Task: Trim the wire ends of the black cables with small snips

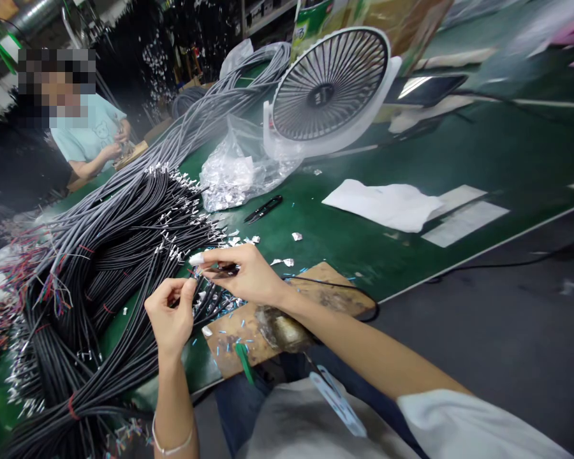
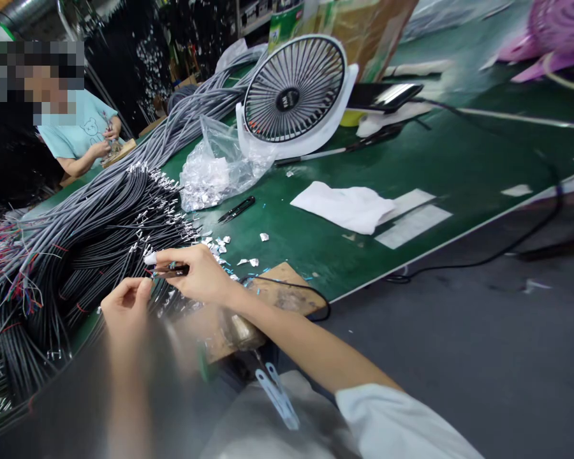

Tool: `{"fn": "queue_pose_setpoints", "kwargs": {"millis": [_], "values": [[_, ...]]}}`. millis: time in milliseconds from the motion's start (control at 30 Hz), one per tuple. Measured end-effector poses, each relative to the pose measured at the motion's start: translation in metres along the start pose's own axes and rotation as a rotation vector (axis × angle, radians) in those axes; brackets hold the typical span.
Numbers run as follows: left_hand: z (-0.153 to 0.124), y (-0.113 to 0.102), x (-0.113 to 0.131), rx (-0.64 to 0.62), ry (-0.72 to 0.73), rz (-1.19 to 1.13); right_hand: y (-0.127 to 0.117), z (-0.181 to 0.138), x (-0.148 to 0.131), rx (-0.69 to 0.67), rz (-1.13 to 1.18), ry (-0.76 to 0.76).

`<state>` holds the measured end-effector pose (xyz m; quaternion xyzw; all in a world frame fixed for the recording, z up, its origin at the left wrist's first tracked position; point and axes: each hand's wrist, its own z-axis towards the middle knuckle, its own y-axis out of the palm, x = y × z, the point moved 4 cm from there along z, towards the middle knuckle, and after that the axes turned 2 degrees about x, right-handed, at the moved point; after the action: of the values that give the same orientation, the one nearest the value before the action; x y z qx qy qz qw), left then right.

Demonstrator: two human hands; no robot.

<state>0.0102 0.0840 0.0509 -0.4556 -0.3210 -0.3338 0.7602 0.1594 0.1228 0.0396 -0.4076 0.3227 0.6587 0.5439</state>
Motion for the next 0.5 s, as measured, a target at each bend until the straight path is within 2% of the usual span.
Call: {"fn": "queue_pose_setpoints", "kwargs": {"millis": [100, 200, 267, 400, 500], "values": [[0.002, 0.004, -0.005, 0.001, -0.052, -0.07, 0.003, 0.0, 0.0, 0.008, -0.049, -0.007], [0.005, 0.007, -0.011, 0.009, -0.126, -0.15, 0.005, 0.001, 0.004, 0.012, -0.05, 0.048], [0.008, 0.006, -0.016, 0.012, -0.152, -0.165, 0.001, 0.004, 0.007, 0.063, -0.026, 0.089], [0.018, 0.003, -0.032, -0.012, -0.2, -0.132, -0.013, 0.01, 0.011, 0.204, 0.001, 0.11], [0.025, 0.001, -0.049, 0.002, -0.201, -0.025, -0.018, 0.013, 0.009, 0.215, -0.064, 0.077]]}}
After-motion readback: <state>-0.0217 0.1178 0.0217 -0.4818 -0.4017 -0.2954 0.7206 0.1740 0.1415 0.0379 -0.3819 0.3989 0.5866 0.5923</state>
